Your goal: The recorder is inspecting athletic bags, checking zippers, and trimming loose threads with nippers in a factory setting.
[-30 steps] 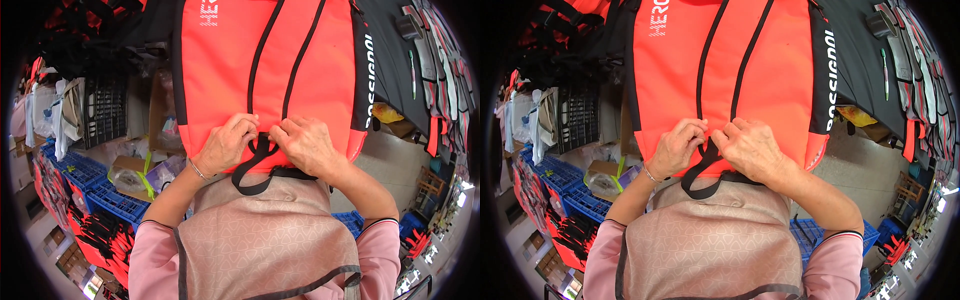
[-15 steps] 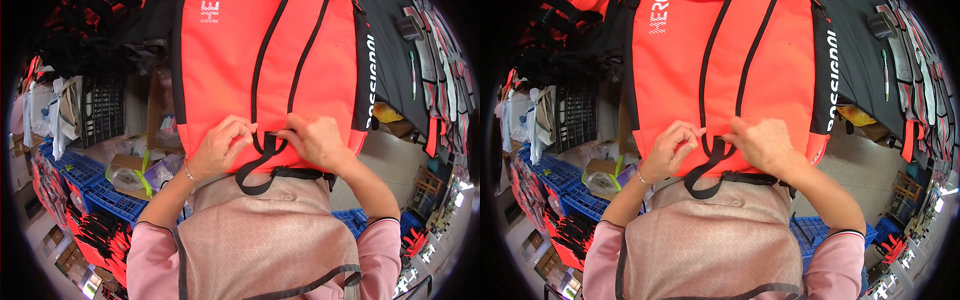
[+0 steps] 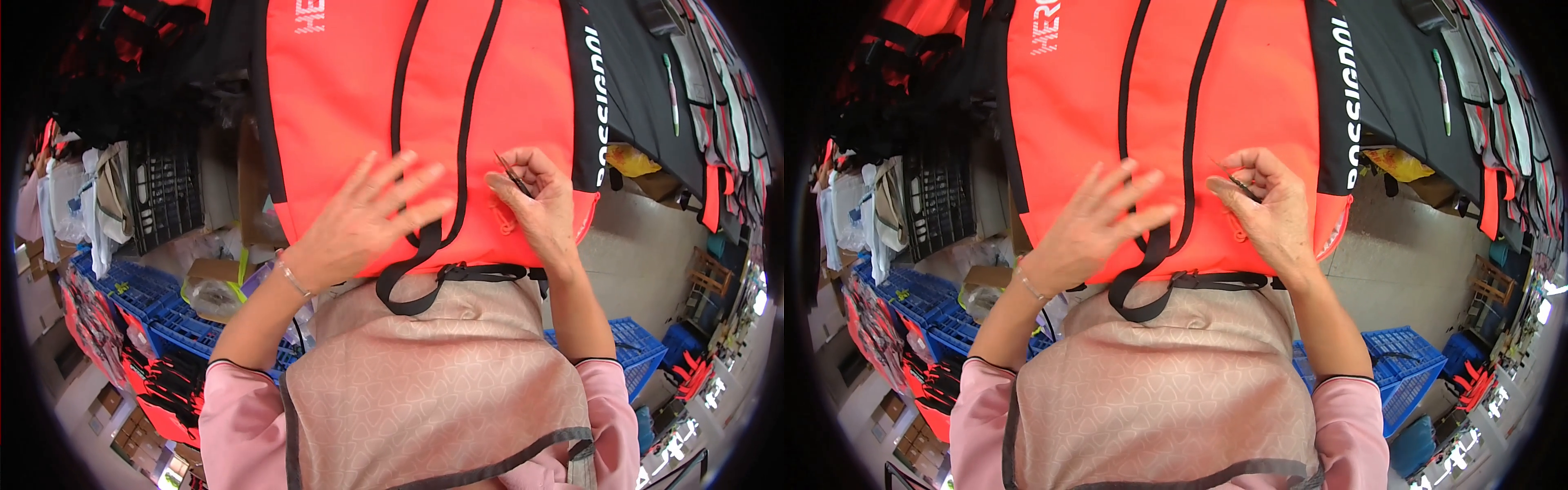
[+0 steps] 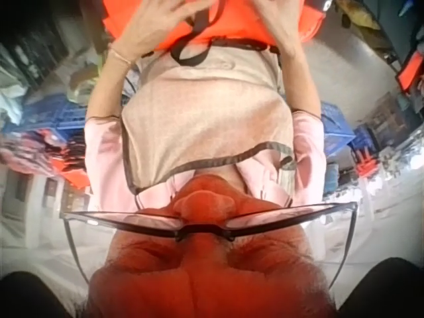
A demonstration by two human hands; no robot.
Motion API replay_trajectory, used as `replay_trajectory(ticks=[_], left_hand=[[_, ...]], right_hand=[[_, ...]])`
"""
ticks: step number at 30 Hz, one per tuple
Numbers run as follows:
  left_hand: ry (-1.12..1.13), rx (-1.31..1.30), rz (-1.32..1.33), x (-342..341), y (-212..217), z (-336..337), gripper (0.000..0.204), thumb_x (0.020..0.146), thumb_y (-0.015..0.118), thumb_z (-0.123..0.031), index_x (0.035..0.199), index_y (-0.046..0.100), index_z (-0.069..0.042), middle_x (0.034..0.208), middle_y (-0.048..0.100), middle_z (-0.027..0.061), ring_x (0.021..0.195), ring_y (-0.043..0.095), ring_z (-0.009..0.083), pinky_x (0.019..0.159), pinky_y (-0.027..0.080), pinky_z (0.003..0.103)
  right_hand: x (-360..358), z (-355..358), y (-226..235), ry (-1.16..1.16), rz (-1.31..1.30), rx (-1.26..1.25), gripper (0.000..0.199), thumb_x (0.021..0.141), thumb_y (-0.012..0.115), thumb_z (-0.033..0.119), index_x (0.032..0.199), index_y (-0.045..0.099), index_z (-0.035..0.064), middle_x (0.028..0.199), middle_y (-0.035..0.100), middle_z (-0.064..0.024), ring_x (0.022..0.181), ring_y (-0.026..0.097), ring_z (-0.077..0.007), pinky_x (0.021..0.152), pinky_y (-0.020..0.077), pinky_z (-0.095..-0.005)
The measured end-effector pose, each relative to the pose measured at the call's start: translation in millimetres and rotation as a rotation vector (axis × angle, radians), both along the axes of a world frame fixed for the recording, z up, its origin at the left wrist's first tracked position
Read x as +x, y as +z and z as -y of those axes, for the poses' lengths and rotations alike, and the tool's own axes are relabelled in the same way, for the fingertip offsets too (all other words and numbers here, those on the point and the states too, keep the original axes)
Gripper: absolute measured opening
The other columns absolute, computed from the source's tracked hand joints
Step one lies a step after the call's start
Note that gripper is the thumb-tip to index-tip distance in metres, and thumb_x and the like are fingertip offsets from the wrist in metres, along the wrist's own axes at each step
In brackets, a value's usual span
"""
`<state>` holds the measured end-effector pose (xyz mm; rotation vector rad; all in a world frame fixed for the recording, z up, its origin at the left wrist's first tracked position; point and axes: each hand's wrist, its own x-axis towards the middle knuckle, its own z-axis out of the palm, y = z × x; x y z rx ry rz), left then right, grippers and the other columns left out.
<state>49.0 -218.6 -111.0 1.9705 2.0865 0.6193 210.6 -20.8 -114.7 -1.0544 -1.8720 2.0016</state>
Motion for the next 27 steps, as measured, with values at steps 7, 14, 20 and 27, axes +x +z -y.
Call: replay_trajectory(ticks=[7, 14, 20, 27], left_hand=[[-0.471, 0.067, -0.316, -16.8, -34.8, -53.3, 0.053, 0.086, 0.06, -0.018, 0.139, 0.052, -0.019, 0.149, 0.045, -0.0008, 0.145, 0.032, 0.0249, 0.119, 0.02, 0.057], [-0.256, 0.337, 0.045, -16.5, -41.6, -86.0, 0.013, 0.088, 0.065, -0.022, 0.089, 0.063, -0.009, 0.085, 0.064, 0.0051, 0.077, 0.064, 0.0265, 0.069, 0.05, 0.04], [0.145, 0.252, 0.456, -14.4, -29.8, -94.7, 0.033, 0.102, 0.053, -0.024, 0.079, 0.053, -0.001, 0.063, 0.045, 0.0098, 0.055, 0.047, 0.0238, 0.054, 0.039, 0.035], [0.331, 0.238, 0.943, -19.0, -33.7, -100.4, 0.04, 0.107, 0.045, -0.027, 0.077, 0.043, 0.0, 0.072, 0.025, 0.0002, 0.065, 0.028, 0.0084, 0.053, 0.03, 0.031]], right_hand=[[9.7, 6.4, 10.2, -0.031, -0.162, 0.036, 0.013, 0.086, 0.076, 0.006, 0.091, 0.065, 0.0001, 0.079, 0.065, 0.001, 0.073, 0.057, -0.0026, 0.064, 0.0475, -0.0201], [13.8, 21.1, 24.0, 0.116, 0.052, 0.885, 0.036, 0.073, 0.085, 0.015, 0.099, 0.063, 0.0029, 0.08, 0.066, -0.0113, 0.073, 0.067, -0.0264, 0.069, 0.0548, -0.0339], [-1.0, -21.6, 14.3, 0.03, -0.019, 0.239, 0.016, 0.086, 0.072, 0.007, 0.099, 0.067, 0.0009, 0.083, 0.066, -0.0017, 0.073, 0.056, -0.0053, 0.067, 0.047, -0.0237], [-33.4, -37.0, -15.4, 0.08, -0.287, -0.245, 0.014, 0.091, 0.069, 0.011, 0.098, 0.069, -0.0004, 0.085, 0.063, 0.0026, 0.076, 0.053, -0.0045, 0.07, 0.0437, -0.0224]])
